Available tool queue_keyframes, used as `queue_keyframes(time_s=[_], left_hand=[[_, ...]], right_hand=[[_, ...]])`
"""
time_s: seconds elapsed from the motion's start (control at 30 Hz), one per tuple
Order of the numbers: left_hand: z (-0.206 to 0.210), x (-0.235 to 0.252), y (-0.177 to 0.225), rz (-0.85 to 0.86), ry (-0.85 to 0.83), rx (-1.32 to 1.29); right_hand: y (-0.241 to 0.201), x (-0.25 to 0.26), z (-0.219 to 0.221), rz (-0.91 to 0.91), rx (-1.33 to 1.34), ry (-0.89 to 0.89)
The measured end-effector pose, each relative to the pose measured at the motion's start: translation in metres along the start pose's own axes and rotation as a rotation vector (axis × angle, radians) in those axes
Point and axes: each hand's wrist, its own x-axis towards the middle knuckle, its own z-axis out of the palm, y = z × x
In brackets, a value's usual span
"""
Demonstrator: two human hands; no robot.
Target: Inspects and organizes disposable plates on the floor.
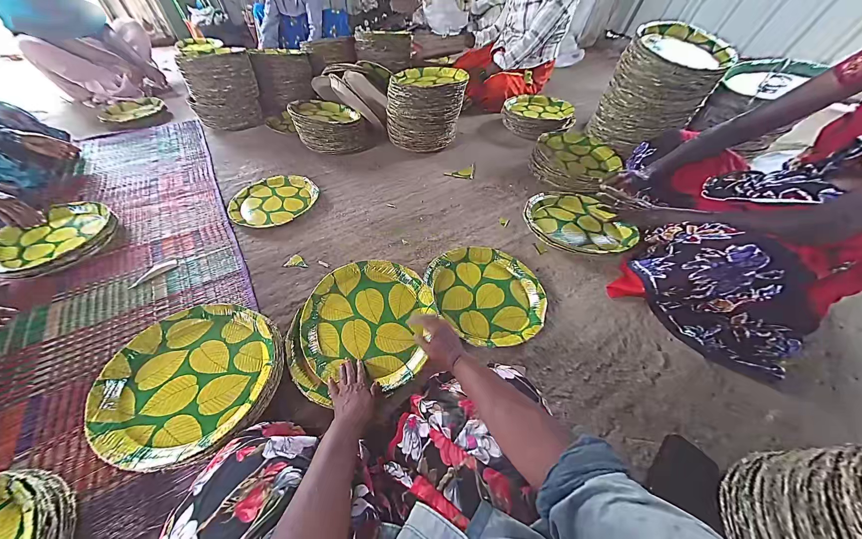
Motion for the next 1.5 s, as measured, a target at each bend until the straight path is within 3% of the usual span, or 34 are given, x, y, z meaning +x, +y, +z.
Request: queue_keyframes(time_s=[0.07, 0.13, 0.23, 0.33, 0.47, 0.57, 0.63, 0.73, 0.8, 0.87, 1.0, 1.07, 1.17, 1.27, 1.37, 1.5], left_hand=[[-0.005, -0.001, 0.001, -0.008, 0.008, 0.0], [-0.009, -0.001, 0.0, -0.009, 0.025, -0.005], [-0.013, -0.001, 0.001, -0.012, 0.033, -0.007], [-0.012, -0.001, 0.001, -0.019, 0.031, -0.007], [-0.016, -0.002, 0.001, -0.019, 0.02, -0.01], [-0.016, -0.002, 0.0, -0.036, 0.145, -0.166], [-0.016, -0.004, 0.0, -0.142, 0.398, -0.446], [-0.024, -0.004, -0.011, -0.467, 0.738, -0.846], [-0.024, 0.001, -0.027, -0.649, 0.768, -1.087], [-0.016, 0.006, -0.037, -0.73, 0.709, -1.281], [-0.01, 0.007, -0.034, -0.657, 0.617, -1.453], [-0.012, 0.001, -0.027, -0.638, 0.554, -1.519], [-0.016, -0.007, -0.018, -0.528, 0.416, -1.563], [-0.028, -0.014, -0.01, -0.439, 0.321, -1.635], [-0.051, -0.025, 0.003, -0.399, 0.387, -1.708], [-0.081, -0.045, 0.014, -0.401, 0.721, -1.909]], right_hand=[[0.009, 0.006, -0.011, 0.246, -0.047, 0.14], [0.021, 0.007, -0.01, 0.46, -0.081, 0.054], [0.028, 0.011, -0.003, 0.563, -0.154, -0.131], [0.023, 0.013, -0.002, 0.569, -0.186, -0.061], [0.021, 0.017, -0.01, 0.488, -0.168, 0.391], [0.011, 0.007, -0.01, 0.188, -0.128, 0.552], [-0.001, 0.0, 0.002, -0.075, -0.12, 0.403], [-0.019, -0.005, 0.031, -0.391, -0.168, -0.163], [-0.027, -0.005, 0.045, -0.468, -0.255, -0.428], [-0.031, -0.005, 0.042, -0.366, -0.285, -0.481], [-0.016, -0.008, 0.026, 0.014, -0.238, -0.111], [-0.007, -0.005, 0.023, 0.237, -0.14, -0.029], [-0.003, -0.008, 0.016, 0.371, 0.043, -0.046], [0.001, -0.007, 0.011, 0.435, 0.257, 0.085], [0.007, -0.009, 0.006, 0.366, 0.528, 0.345], [-0.001, -0.007, 0.003, 0.359, 0.804, 0.481]])
